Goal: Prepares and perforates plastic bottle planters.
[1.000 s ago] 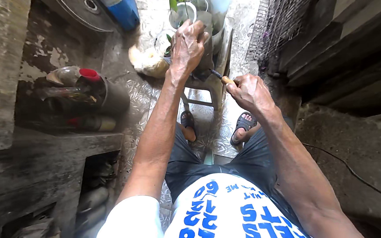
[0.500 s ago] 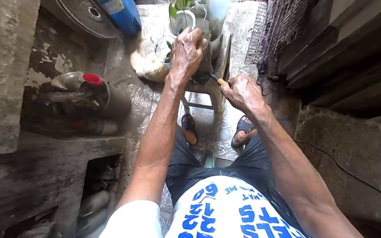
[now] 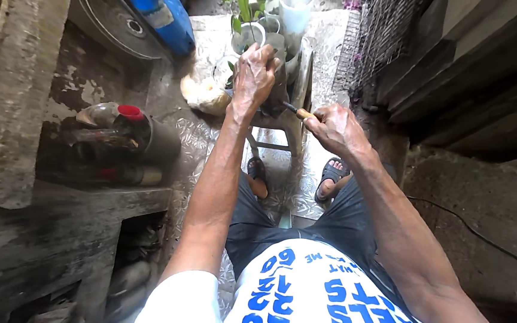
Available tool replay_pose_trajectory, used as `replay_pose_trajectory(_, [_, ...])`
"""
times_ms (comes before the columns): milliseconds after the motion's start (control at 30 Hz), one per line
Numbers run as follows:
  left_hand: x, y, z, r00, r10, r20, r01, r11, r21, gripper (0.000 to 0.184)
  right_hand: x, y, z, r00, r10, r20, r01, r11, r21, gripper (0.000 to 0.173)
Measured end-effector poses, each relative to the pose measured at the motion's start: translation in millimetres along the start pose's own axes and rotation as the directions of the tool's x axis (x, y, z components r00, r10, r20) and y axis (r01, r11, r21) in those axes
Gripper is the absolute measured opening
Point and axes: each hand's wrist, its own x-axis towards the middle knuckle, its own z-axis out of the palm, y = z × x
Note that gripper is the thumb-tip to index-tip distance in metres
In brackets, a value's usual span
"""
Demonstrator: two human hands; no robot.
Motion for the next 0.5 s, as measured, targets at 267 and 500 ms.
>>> replay_pose_trajectory(267, [3.0,-3.0,1.4,1.0,0.008,-0.006,-0.008,1.0,-0.012,0.029,-8.9,3.5,0.9,0.998,0.003,-0.055,-0.002,1.0,0.01,0.045])
replay_pose_trajectory(500, [2.7,-3.4,1.5,1.0,0.016,-0.009,-0.016,1.0,-0.001,0.029,-5.7,7.0,10.1,0.996,-0.001,-0.089,0.004,0.999,0.039,0.042])
